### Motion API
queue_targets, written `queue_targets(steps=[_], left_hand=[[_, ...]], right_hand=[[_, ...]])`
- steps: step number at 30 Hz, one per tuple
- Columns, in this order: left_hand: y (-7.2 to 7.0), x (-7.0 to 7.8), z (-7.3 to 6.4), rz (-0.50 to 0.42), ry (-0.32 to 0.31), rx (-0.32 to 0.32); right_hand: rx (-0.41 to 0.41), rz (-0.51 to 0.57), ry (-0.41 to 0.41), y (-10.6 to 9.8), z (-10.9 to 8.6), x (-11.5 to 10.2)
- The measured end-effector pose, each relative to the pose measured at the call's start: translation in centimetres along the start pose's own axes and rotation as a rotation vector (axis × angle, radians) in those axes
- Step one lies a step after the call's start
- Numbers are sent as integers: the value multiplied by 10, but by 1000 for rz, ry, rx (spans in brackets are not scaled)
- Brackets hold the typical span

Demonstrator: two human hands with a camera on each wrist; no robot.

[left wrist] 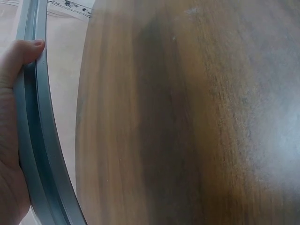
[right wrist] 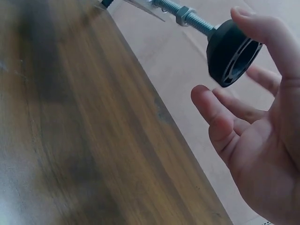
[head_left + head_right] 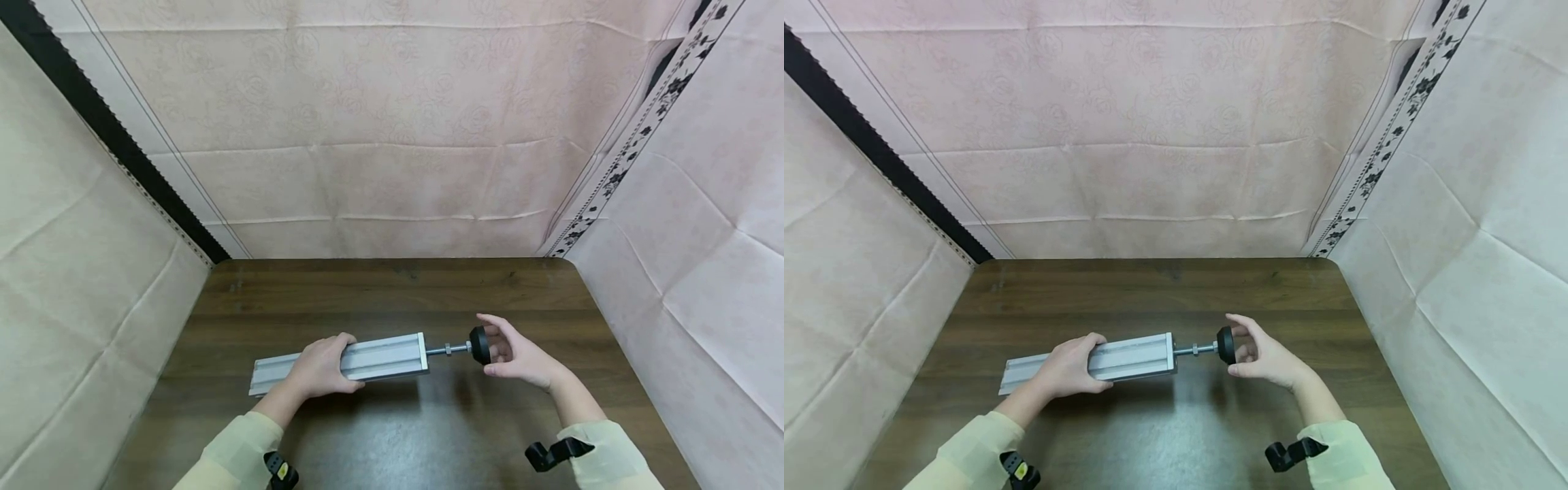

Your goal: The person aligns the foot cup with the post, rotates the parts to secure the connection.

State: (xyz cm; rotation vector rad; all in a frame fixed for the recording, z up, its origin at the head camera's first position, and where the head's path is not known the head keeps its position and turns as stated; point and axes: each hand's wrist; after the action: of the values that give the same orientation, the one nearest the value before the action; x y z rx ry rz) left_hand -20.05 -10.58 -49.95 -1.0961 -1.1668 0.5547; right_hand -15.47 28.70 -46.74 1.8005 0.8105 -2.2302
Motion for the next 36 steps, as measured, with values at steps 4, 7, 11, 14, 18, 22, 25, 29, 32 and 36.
queue_targets(steps=[4,7,11,14,18,22,25,29,32,36], left_hand=[[1,2,0,-11,1,7],[1,3,1,-14,0,12],[1,2,0,-21,-5,1],[1,2,0,-21,-13,-4],[2,1,-1,-5,-25,-9],[2,1,-1,1,-30,-21],[1,1,-1,-7,-28,-27],[0,1,-2,-8,-24,-25],[0,1,-2,-5,-24,-19],[1,0,-2,-11,-20,-14]], right_hand=[[-10,21,-12,0,-3,-1],[-26,31,-42,0,-3,-1],[-50,48,-64,1,-2,-1],[-54,59,-62,2,-2,0],[-40,71,-48,4,-1,-1],[-34,82,-47,5,0,-1],[-29,70,-56,4,0,0],[-22,34,-61,3,1,1],[-14,25,-56,3,1,1],[-3,30,-51,4,3,1]])
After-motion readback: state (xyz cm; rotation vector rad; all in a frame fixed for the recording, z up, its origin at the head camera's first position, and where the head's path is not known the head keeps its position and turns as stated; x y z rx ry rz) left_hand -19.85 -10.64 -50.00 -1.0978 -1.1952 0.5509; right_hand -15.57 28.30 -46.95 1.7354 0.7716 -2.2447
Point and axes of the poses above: each hand's wrist, its own z-axis towards the middle knuckle, its own y-axis out of the palm, x = y × z, and after that the axes turned 10 degrees about -y, right-handed
